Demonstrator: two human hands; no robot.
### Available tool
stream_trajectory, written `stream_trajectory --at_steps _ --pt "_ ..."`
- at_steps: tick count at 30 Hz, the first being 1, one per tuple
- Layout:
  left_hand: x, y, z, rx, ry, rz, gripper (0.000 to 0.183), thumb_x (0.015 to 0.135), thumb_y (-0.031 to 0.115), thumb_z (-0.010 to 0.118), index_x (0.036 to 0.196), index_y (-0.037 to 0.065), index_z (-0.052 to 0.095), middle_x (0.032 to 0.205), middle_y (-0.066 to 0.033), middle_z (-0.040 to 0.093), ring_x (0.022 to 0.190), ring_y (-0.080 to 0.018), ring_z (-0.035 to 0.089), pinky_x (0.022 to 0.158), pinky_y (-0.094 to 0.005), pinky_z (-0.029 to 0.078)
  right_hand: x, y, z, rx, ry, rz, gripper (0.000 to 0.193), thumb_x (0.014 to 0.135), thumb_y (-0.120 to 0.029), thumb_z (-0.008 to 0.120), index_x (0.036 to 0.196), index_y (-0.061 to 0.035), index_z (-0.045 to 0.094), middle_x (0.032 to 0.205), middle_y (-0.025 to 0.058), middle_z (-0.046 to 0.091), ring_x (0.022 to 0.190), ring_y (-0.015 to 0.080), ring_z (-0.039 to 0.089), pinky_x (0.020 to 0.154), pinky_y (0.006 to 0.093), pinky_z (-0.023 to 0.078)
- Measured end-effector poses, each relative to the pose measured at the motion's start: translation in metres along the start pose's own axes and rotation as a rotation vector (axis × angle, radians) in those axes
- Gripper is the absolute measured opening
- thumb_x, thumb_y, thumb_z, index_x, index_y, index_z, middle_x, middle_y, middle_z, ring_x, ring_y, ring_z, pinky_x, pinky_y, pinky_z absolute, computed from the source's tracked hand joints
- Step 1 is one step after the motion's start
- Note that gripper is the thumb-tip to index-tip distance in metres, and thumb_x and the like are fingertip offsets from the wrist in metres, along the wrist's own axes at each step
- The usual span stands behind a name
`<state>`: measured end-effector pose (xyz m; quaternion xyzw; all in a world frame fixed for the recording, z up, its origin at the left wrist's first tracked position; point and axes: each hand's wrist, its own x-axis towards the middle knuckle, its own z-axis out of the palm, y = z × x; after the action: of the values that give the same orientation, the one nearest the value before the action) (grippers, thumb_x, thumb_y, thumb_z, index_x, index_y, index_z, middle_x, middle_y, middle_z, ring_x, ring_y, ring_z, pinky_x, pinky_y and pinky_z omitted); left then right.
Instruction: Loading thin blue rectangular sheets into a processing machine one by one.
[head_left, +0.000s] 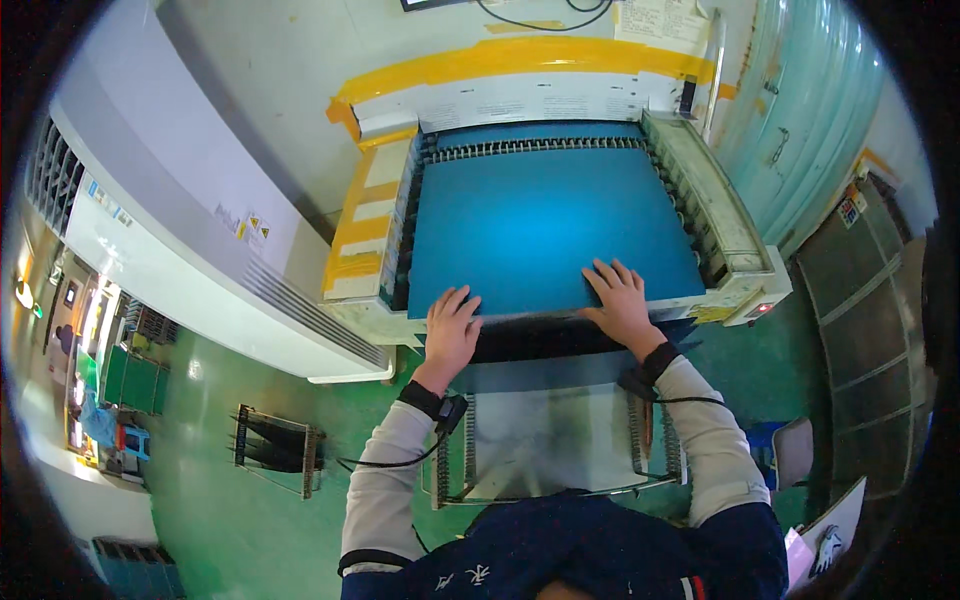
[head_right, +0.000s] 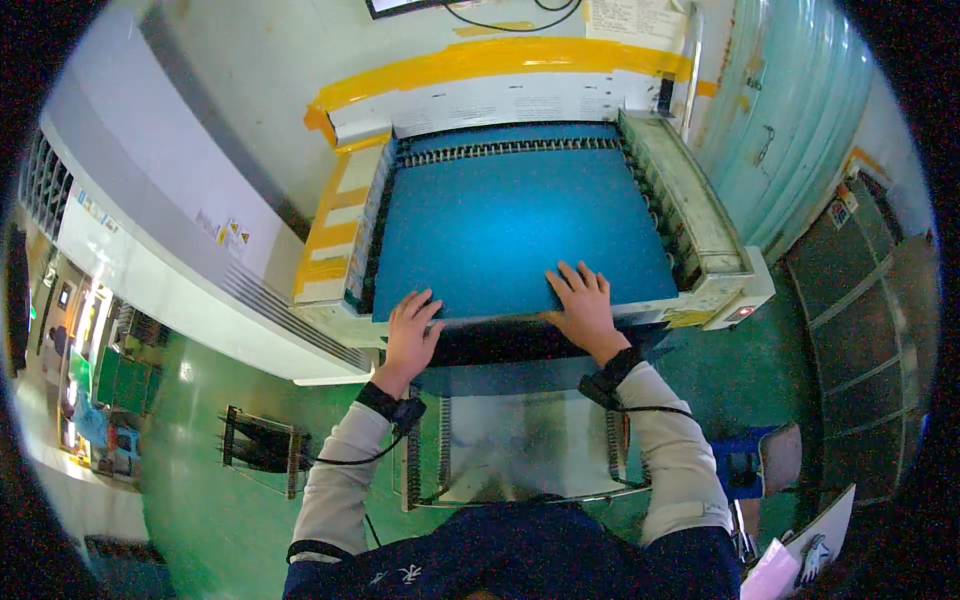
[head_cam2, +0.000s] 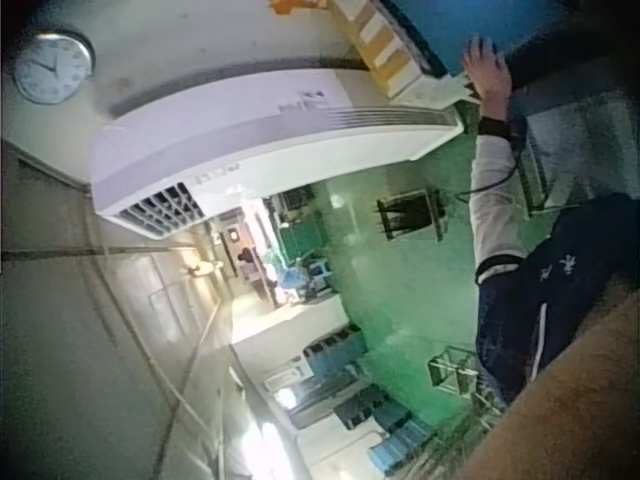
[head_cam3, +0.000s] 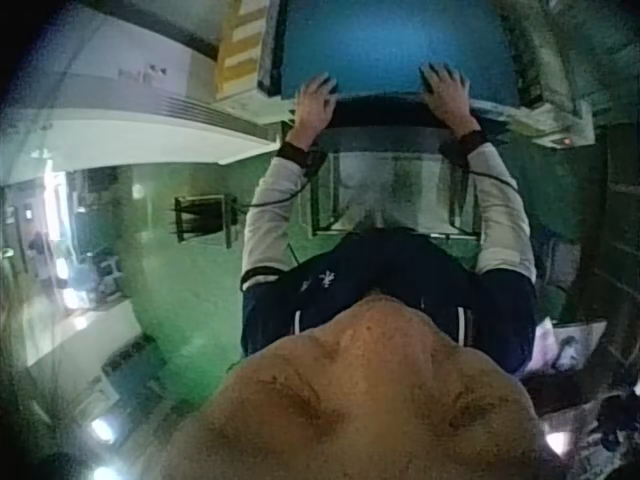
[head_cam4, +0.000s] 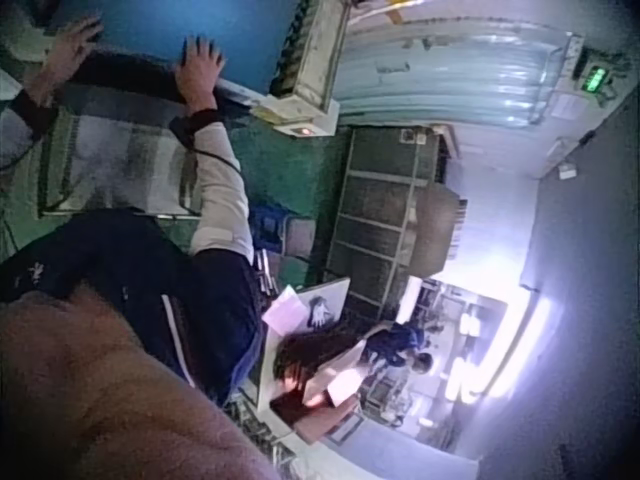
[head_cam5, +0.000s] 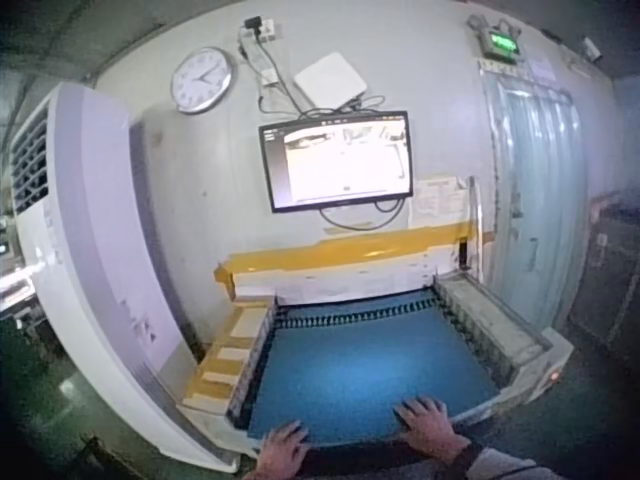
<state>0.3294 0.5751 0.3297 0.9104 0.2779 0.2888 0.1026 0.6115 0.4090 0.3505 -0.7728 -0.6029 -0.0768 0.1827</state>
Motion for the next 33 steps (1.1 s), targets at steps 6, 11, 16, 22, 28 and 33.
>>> stream_trajectory --at_steps 6,11,16,22,28,33 --pt "-0.015 0.010 -0.009 -0.065 0.041 -0.009 0.034 0.080 0.013 0.065 0.113 0.007 0.061 0.128 -0.0116 0.053 0.121 -0.0355 0.045 0.101 -0.0474 0.035 0.008 0.006 0.001 -0.007 -0.024 0.009 0.068 0.074 -0.045 0.071 0.132 -0.0149 0.051 0.139 0.0102 0.045 0.129 0.0369 0.037 0.106 0.0512 0.026" --pt "-0.043 0.018 -0.011 -0.061 0.018 -0.010 0.033 0.080 0.014 0.066 0.112 0.005 0.062 0.125 -0.0115 0.055 0.119 -0.0353 0.048 0.099 -0.0469 0.036 0.015 0.013 0.013 0.001 -0.021 0.031 0.066 0.076 -0.048 0.069 0.130 -0.0151 0.052 0.138 0.0103 0.047 0.128 0.0363 0.039 0.105 0.0505 0.028" --pt "-0.074 0.038 -0.007 -0.074 -0.019 -0.003 0.036 0.079 0.012 0.066 0.114 0.007 0.062 0.128 -0.0093 0.054 0.124 -0.0335 0.045 0.101 -0.0464 0.035 0.028 0.015 0.016 -0.018 0.011 0.062 0.065 0.075 -0.050 0.068 0.127 -0.0140 0.055 0.136 0.0110 0.049 0.126 0.0366 0.041 0.102 0.0508 0.032" --pt "-0.090 0.049 0.003 -0.050 -0.119 -0.031 0.045 0.077 0.013 0.067 0.121 0.008 0.058 0.132 -0.0086 0.051 0.127 -0.0317 0.042 0.106 -0.0483 0.030 0.032 0.025 0.018 -0.032 0.054 0.070 0.061 0.076 -0.049 0.068 0.123 -0.0115 0.057 0.133 0.0122 0.051 0.123 0.0364 0.044 0.099 0.0514 0.036" --pt "-0.086 0.052 0.004 -0.041 -0.080 -0.050 0.049 0.078 0.012 0.066 0.125 0.009 0.055 0.127 -0.0101 0.054 0.123 -0.0312 0.045 0.106 -0.0491 0.030 0.007 0.002 -0.003 0.215 0.085 -0.041 0.039 0.082 -0.036 0.066 0.108 -0.0074 0.064 0.116 0.0135 0.061 0.109 0.0344 0.054 0.090 0.0461 0.042" --pt "-0.076 0.043 0.017 -0.024 -0.228 -0.074 0.020 0.075 0.012 0.063 0.094 0.008 0.063 0.091 -0.0081 0.061 0.092 -0.0296 0.057 0.085 -0.0448 0.045 -0.039 -0.032 -0.023 0.643 -0.091 -0.152 0.025 0.082 -0.023 0.067 0.098 -0.0042 0.065 0.090 0.0164 0.065 0.085 0.0371 0.061 0.073 0.0428 0.050"
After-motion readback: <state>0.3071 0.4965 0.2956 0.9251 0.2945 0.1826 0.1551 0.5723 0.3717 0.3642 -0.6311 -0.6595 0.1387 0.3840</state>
